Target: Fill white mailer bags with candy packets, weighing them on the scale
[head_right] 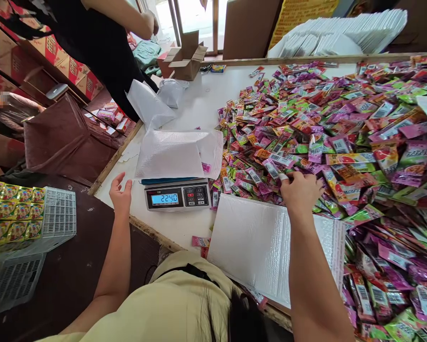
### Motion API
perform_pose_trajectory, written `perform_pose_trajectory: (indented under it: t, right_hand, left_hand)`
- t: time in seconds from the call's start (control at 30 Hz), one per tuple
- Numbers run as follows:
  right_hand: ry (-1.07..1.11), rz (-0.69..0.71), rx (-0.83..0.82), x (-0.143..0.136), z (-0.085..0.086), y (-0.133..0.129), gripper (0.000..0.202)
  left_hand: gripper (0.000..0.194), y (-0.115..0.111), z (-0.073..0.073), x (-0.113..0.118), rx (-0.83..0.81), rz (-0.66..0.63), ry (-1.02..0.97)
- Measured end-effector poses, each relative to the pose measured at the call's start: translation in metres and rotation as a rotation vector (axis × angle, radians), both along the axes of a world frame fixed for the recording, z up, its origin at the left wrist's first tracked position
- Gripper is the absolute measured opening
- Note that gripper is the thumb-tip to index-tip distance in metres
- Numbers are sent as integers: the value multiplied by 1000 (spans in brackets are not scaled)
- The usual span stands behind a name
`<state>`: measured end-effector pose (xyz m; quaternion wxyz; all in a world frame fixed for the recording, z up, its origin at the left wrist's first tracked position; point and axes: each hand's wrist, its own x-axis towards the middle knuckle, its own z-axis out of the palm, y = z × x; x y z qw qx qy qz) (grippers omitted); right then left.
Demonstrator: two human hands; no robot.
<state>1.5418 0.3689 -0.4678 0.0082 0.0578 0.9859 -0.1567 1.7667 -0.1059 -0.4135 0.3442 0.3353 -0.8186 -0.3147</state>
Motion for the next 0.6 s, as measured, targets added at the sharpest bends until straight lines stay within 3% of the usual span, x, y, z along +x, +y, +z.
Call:
perform_pose_trajectory:
  t: [0.23, 0.4, 0.5, 0.6]
  right_hand:
    - [-24, 9, -17, 6, 4, -2, 39]
    - [105, -125, -67, 10, 24, -8, 45]
    - [66, 89, -372, 18, 44, -46, 48]
    - [-108, 409, -770, 28, 64, -113, 49]
  left_hand:
    - [41, 7, 5, -4, 7, -19, -25]
    - [40, 7, 1, -2, 4, -31, -8]
    - [40, 4, -5, -11, 18, -36, 0]
    - [42, 2, -9, -26, 55, -42, 0]
